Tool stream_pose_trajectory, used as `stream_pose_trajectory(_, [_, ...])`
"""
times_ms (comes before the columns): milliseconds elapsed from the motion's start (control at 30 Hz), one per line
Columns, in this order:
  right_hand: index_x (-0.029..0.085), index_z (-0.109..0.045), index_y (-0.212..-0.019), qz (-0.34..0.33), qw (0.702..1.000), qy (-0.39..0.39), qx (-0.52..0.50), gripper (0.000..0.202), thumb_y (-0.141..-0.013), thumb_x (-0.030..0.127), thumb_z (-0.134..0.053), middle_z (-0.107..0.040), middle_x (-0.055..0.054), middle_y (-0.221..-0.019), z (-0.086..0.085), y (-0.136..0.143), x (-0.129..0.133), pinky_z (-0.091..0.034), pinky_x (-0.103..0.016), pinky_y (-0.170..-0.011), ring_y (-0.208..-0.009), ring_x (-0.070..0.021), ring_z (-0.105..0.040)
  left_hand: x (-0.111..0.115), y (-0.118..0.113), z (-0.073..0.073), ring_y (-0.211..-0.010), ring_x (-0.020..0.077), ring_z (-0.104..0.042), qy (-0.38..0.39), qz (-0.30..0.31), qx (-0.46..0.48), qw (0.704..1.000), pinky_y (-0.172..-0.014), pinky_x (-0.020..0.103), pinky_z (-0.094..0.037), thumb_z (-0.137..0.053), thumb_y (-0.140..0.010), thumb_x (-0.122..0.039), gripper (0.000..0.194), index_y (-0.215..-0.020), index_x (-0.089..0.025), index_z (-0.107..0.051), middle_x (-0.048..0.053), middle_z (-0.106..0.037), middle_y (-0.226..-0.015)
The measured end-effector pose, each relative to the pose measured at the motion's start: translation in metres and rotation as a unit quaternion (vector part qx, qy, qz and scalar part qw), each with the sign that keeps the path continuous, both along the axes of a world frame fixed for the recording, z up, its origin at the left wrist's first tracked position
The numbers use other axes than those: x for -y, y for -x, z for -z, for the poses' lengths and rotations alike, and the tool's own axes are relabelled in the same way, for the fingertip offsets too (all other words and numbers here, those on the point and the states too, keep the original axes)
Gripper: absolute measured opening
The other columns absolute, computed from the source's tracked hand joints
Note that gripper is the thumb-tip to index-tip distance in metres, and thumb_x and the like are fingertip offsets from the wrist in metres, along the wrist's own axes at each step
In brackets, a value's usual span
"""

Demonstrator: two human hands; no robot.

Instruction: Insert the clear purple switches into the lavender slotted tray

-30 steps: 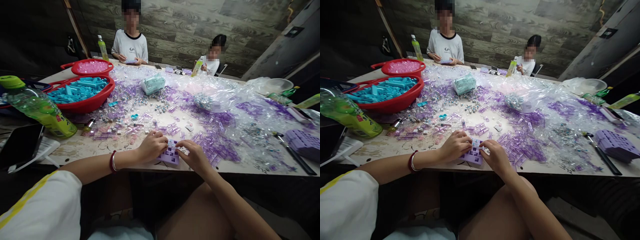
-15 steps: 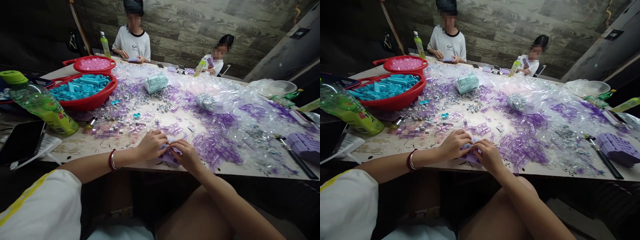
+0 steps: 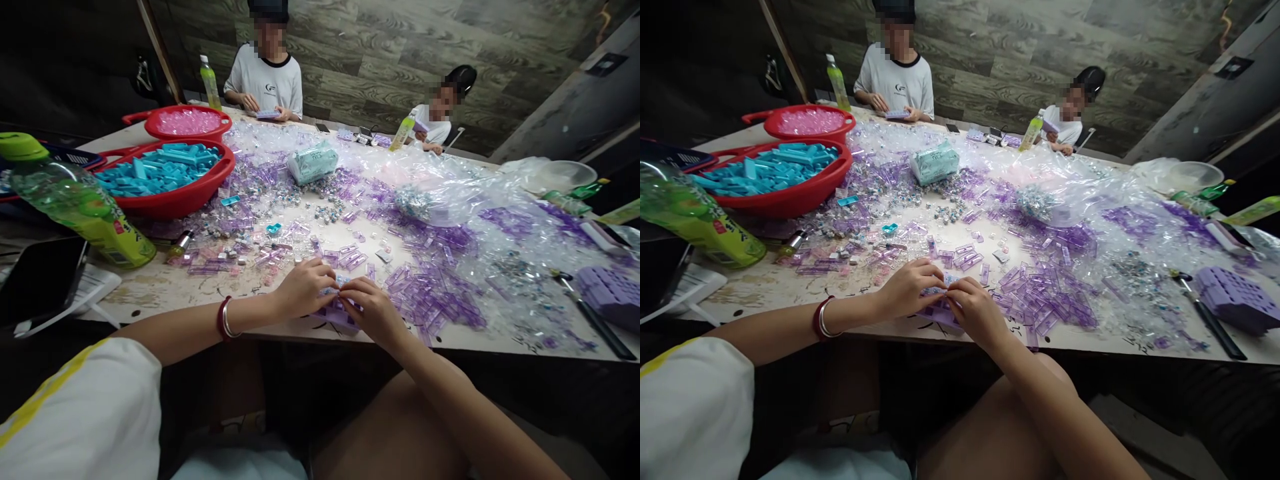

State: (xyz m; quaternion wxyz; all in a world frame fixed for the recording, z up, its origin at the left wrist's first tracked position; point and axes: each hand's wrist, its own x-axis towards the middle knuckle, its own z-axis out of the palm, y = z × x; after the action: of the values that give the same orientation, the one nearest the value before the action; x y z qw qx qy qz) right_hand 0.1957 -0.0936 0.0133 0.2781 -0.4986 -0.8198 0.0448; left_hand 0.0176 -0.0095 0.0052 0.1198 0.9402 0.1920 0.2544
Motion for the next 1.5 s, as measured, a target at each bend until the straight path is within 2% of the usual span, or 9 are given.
stream_pose_trajectory(433, [0.016,-0.067,-0.073,-0.068,0.995,0.069,0.02,0.018,-0.082,0.004,-0.056,-0.064,-0.006,-0.076,-0.012,0.0,-0.016,-0.047,-0.027,-0.065,-0.073,-0.0169,-0.057,-0.006,-0.005,-0.002,-0.08,0.0145,-0.057,0.172,0.058,-0.018,0.983,-0.074,0.025,-0.044,-0.056,-0.084,-0.013,0.017,-0.074,-0.016,-0.07,0.004,-0.062,-0.087])
stream_pose_trajectory(667, [0.014,-0.069,-0.075,-0.073,0.985,0.141,0.071,0.022,-0.077,-0.002,-0.054,-0.066,-0.008,-0.079,-0.027,0.011,-0.027,-0.047,-0.028,-0.069,-0.076,-0.0186,-0.059,-0.005,-0.001,0.003,-0.08,0.0152,-0.058,0.147,0.09,0.034,0.984,-0.071,0.026,-0.045,-0.048,-0.088,-0.014,0.024,-0.076,-0.014,-0.069,0.006,-0.062,-0.088])
stream_pose_trajectory(933, [0.019,-0.072,-0.082,-0.036,0.995,0.088,0.013,0.025,-0.077,0.001,-0.055,-0.066,-0.005,-0.078,-0.014,0.009,-0.012,-0.048,-0.026,-0.067,-0.076,-0.0176,-0.061,-0.006,-0.001,0.004,-0.072,0.014,-0.056,0.067,0.079,-0.021,0.994,-0.064,0.024,-0.042,-0.048,-0.088,-0.015,0.024,-0.075,-0.016,-0.069,0.004,-0.061,-0.079])
stream_pose_trajectory(1033, [0.02,-0.072,-0.078,-0.042,0.993,0.111,-0.015,0.016,-0.081,0.012,-0.059,-0.068,-0.004,-0.076,-0.012,-0.011,-0.025,-0.049,-0.024,-0.062,-0.068,-0.0147,-0.062,-0.009,0.001,0.008,-0.072,0.0133,-0.058,0.051,0.073,-0.002,0.996,-0.065,0.023,-0.043,-0.05,-0.089,-0.02,0.025,-0.073,-0.016,-0.069,0.004,-0.063,-0.08])
stream_pose_trajectory(1067, [0.021,-0.072,-0.078,-0.024,0.992,0.124,-0.022,0.013,-0.082,0.016,-0.06,-0.069,-0.003,-0.078,-0.012,-0.024,-0.034,-0.05,-0.023,-0.061,-0.066,-0.0139,-0.063,-0.01,0.002,0.008,-0.073,0.0132,-0.059,0.049,0.069,0.006,0.996,-0.066,0.023,-0.044,-0.052,-0.089,-0.022,0.024,-0.074,-0.016,-0.069,0.004,-0.064,-0.082])
stream_pose_trajectory(1167, [0.019,-0.07,-0.092,0.23,0.972,0.052,0.021,0.015,-0.081,0.021,-0.06,-0.07,-0.006,-0.089,-0.008,-0.073,-0.07,-0.052,-0.027,-0.068,-0.072,-0.0159,-0.064,-0.01,0.004,0.008,-0.076,0.0138,-0.061,0.045,0.054,0.034,0.997,-0.067,0.023,-0.048,-0.057,-0.086,-0.026,0.016,-0.081,-0.017,-0.069,0.004,-0.066,-0.089])
stream_pose_trajectory(1200, [0.016,-0.069,-0.096,0.27,0.962,0.037,0.032,0.019,-0.079,0.019,-0.06,-0.069,-0.009,-0.095,-0.005,-0.088,-0.082,-0.052,-0.032,-0.073,-0.076,-0.0189,-0.064,-0.009,0.004,0.006,-0.077,0.0143,-0.062,0.038,0.049,0.047,0.997,-0.067,0.023,-0.049,-0.058,-0.086,-0.027,0.015,-0.084,-0.016,-0.069,0.005,-0.066,-0.091])
stream_pose_trajectory(1367, [0.016,-0.07,-0.082,0.305,0.95,0.031,0.057,0.017,-0.072,0.013,-0.056,-0.07,-0.01,-0.082,0.016,-0.126,-0.121,-0.048,-0.036,-0.079,-0.079,-0.0233,-0.064,-0.013,0.006,-0.007,-0.074,0.0136,-0.062,0.02,0.014,0.147,0.989,-0.063,0.024,-0.051,-0.052,-0.087,-0.02,0.016,-0.088,-0.016,-0.067,0.005,-0.067,-0.088])
stream_pose_trajectory(1500, [0.014,-0.069,-0.079,0.316,0.947,0.02,0.056,0.015,-0.071,0.015,-0.056,-0.069,-0.012,-0.078,0.021,-0.126,-0.124,-0.049,-0.036,-0.073,-0.075,-0.0247,-0.064,-0.057,0.004,-0.025,-0.065,0.0099,-0.059,0.09,-0.079,0.149,0.982,-0.061,0.023,-0.051,-0.051,-0.086,-0.014,0.019,-0.097,-0.014,-0.066,0.005,-0.067,-0.092])
